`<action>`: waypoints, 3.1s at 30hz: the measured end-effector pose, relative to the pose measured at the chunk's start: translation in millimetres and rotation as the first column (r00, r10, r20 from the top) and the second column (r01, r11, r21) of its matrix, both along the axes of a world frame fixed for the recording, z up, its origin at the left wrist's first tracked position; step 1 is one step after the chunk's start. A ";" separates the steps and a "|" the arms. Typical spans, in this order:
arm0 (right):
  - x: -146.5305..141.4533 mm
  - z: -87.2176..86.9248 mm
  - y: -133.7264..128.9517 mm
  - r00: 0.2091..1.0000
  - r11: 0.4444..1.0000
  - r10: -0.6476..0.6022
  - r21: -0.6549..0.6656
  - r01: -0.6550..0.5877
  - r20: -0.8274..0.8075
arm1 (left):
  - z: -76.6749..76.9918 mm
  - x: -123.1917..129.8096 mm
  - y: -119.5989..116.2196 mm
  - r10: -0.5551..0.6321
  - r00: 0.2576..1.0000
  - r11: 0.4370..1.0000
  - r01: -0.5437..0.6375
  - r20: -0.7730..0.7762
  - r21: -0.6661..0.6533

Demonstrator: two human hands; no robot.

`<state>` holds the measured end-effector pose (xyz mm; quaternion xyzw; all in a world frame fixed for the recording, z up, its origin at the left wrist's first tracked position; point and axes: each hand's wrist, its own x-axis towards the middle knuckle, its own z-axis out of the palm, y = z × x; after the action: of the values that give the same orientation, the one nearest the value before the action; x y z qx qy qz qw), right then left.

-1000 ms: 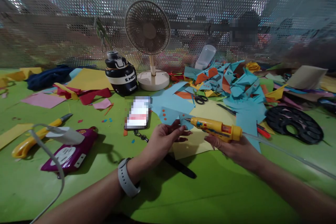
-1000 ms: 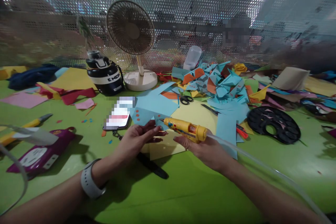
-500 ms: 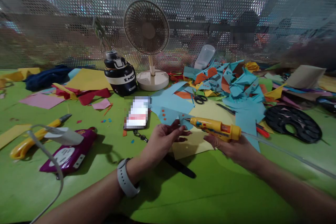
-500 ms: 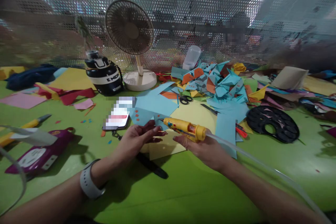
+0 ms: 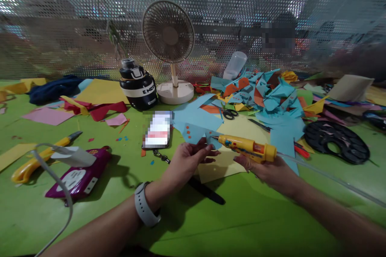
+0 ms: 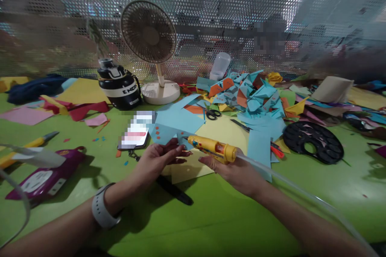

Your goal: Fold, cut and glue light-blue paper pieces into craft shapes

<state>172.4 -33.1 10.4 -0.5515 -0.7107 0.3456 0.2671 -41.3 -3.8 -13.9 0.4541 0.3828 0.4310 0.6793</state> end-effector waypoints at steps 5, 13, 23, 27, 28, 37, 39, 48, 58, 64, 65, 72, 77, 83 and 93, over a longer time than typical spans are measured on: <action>-2.5 1.8 -0.8 0.999 1.000 -0.015 -0.007 0.014 -0.037 | -0.8 -0.1 0.0 -0.006 1.000 1.000 0.006 0.001 -0.003; -5.1 7.5 -3.1 0.997 0.997 -0.055 -0.065 0.052 -0.046 | -1.0 -1.0 0.5 -0.005 1.000 1.000 0.005 -0.001 0.001; -3.8 3.6 -1.9 0.998 0.999 -0.033 0.001 0.033 -0.049 | -1.8 -0.3 0.4 -0.005 1.000 1.000 0.004 -0.029 -0.016; -2.1 3.5 -1.4 1.000 0.999 -0.007 0.032 0.008 -0.030 | -0.3 -0.1 0.1 -0.005 1.000 1.000 0.004 -0.031 -0.014; -1.9 3.5 -1.4 1.000 0.999 -0.008 0.034 0.009 -0.025 | 0.1 -0.2 -0.1 -0.003 1.000 1.000 0.003 -0.030 -0.010; -3.6 5.3 -1.7 0.997 1.000 -0.021 -0.020 0.019 -0.072 | 0.1 -0.2 -0.8 0.002 0.999 1.000 -0.002 -0.047 -0.008; -4.2 6.2 -1.5 0.996 1.000 -0.013 -0.028 0.010 -0.089 | 0.8 -0.1 -0.8 -0.003 0.999 1.000 0.002 -0.045 -0.009; -3.3 5.1 -2.0 0.997 1.000 0.003 0.018 -0.002 -0.075 | 0.5 -0.2 -0.3 0.005 1.000 1.000 -0.005 -0.021 -0.011; -3.0 4.3 -1.0 0.999 1.000 0.001 0.028 0.000 -0.040 | 1.1 -0.4 -1.1 0.007 1.000 1.000 -0.007 -0.025 -0.011; -3.3 4.4 -1.3 0.999 1.000 0.001 0.029 0.000 -0.034 | -1.8 -0.9 -0.7 0.003 1.000 1.000 -0.002 -0.027 0.005; -3.4 4.6 -1.3 0.999 1.000 0.001 0.030 0.000 -0.037 | -2.0 -1.0 -0.5 -0.003 1.000 1.000 0.003 -0.025 0.008; -2.4 4.5 -2.6 1.000 0.999 0.004 0.032 -0.004 -0.018 | -0.4 -0.2 -0.6 -0.002 1.000 1.000 0.002 -0.027 0.007; -0.3 0.6 -2.5 0.999 0.999 -0.013 0.035 0.012 0.032 | 0.7 -0.1 -0.9 -0.010 0.999 1.000 0.011 -0.036 0.019; 0.1 -1.0 -2.0 1.000 1.000 -0.003 0.011 0.003 0.020 | 0.4 -1.0 -1.0 -0.014 1.000 1.000 0.014 -0.025 0.011; -5.3 6.9 -5.4 0.997 0.997 -0.074 -0.030 0.073 -0.007 | 1.2 -0.4 -1.4 -0.024 1.000 1.000 0.024 0.011 -0.001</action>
<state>167.1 -38.6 17.3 -0.5798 -0.6836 0.3483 0.2741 -41.7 -5.2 -12.7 0.4558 0.3739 0.4252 0.6867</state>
